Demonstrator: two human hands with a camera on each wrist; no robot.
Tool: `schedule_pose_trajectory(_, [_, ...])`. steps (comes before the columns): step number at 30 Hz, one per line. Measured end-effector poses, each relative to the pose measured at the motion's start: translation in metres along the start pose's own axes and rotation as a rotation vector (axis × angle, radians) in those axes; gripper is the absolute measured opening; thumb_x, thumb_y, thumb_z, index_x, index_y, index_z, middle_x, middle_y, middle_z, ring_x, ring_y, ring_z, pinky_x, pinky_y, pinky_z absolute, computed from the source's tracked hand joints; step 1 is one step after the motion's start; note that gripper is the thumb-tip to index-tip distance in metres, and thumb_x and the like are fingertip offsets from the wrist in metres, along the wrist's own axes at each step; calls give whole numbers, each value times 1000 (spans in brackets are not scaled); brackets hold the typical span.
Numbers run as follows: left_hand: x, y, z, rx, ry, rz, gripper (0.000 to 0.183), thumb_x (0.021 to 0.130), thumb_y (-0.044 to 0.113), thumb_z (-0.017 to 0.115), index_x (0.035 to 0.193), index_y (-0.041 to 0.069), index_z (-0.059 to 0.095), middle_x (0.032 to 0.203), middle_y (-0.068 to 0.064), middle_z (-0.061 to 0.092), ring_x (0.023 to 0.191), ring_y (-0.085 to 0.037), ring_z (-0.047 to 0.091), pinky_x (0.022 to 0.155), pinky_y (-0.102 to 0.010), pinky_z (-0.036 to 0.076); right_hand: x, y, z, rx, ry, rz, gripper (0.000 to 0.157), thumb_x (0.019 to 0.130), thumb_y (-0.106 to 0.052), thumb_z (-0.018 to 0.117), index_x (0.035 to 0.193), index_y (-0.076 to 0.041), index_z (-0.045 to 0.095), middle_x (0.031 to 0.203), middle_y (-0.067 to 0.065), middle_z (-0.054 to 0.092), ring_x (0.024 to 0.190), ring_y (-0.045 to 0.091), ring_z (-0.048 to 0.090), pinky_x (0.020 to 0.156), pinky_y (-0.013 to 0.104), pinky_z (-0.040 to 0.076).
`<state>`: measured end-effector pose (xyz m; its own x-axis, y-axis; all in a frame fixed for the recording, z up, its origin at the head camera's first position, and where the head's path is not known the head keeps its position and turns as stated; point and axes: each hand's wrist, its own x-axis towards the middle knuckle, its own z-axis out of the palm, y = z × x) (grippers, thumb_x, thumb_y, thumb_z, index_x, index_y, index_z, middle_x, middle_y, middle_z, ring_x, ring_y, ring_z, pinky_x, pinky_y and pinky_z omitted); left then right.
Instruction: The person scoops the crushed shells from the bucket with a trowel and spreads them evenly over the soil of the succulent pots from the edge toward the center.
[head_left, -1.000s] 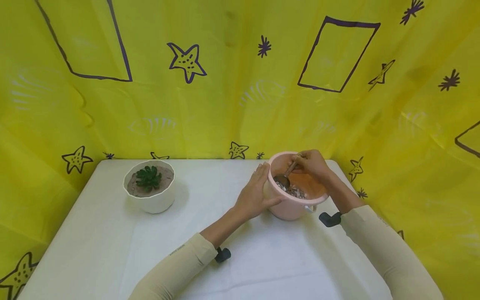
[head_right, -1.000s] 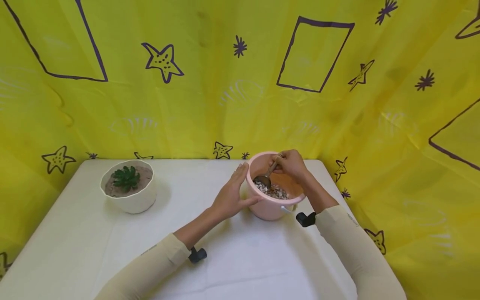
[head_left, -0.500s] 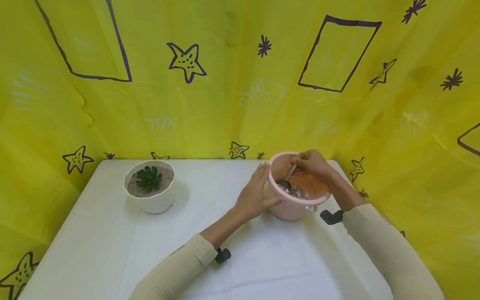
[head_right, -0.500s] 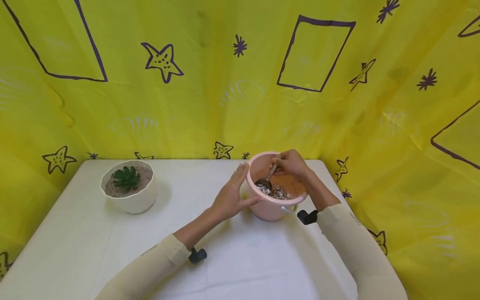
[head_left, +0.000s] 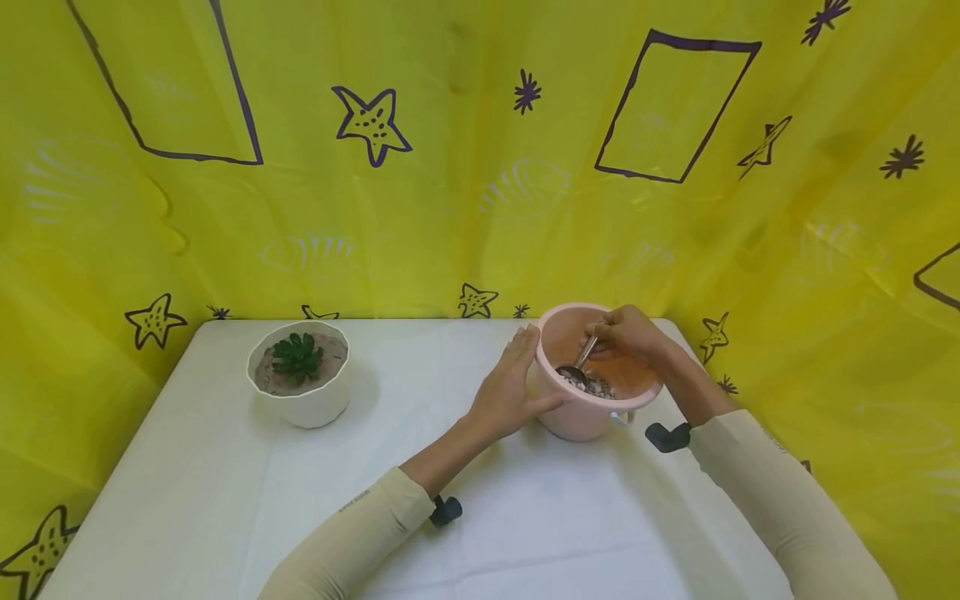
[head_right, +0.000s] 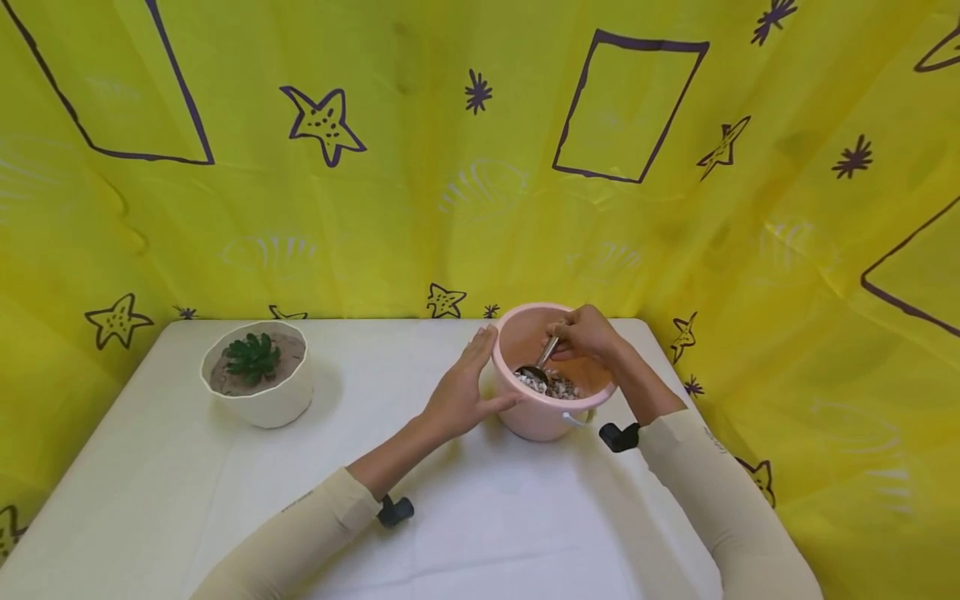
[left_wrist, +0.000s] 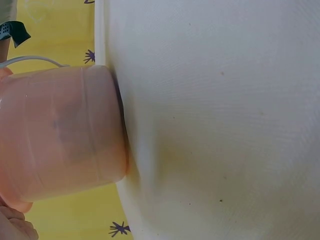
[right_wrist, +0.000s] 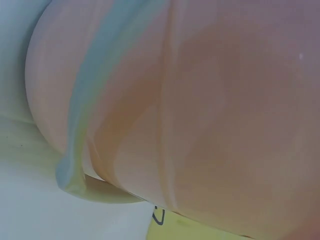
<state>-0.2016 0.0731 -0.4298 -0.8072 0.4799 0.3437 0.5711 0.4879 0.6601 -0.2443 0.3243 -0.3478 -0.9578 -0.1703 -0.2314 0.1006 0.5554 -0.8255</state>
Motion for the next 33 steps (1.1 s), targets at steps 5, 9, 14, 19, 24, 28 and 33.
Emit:
schedule_pose_trajectory(5, [-1,1,0,1,-4,-6,110,89,49,83,167,4,20,173,-12,21,159,-30,17,124,-46,27,0,-6,0,43,15,104,30,109,-8,57,117,20,67,88,16,73,79,28,78,78,36,64])
schedule_pose_trajectory(9, [-1,1,0,-3,-7,-7,111,90,50,83,167,4,19,173,-12,20,159,-29,17,124,-45,26,0,-9,3,116,36,152,31,110,-6,55,118,22,64,87,16,75,78,27,78,77,36,64])
schedule_pose_trajectory(14, [-2,1,0,2,-1,-2,110,90,50,83,167,2,20,173,-12,20,159,-28,16,124,-45,26,-4,-8,6,172,53,167,33,110,-6,53,122,23,62,91,18,77,79,26,79,78,36,64])
schedule_pose_trajectory(19, [-1,0,0,9,8,11,111,89,50,83,167,2,20,172,-14,21,159,-29,17,124,-44,26,-8,-8,8,262,55,183,37,113,-10,47,127,22,57,93,17,77,80,25,78,80,37,63])
schedule_pose_trajectory(24, [-1,1,-2,5,13,17,110,90,50,83,167,2,20,172,-15,22,159,-31,18,123,-46,27,-7,-10,13,310,106,201,35,114,-10,46,120,22,57,85,13,76,73,21,77,73,34,64])
schedule_pose_trajectory(28, [-1,1,-1,-6,18,14,110,90,50,83,167,4,19,172,-14,22,159,-30,17,124,-46,26,-6,-11,15,319,148,219,33,113,-9,46,119,21,58,83,13,76,72,21,77,70,33,64])
schedule_pose_trajectory(33, [-2,1,0,-17,17,2,110,89,49,83,168,5,20,172,-12,22,159,-28,17,124,-47,26,-6,-10,16,328,163,250,33,113,-12,47,118,19,59,84,14,76,73,24,78,73,36,64])
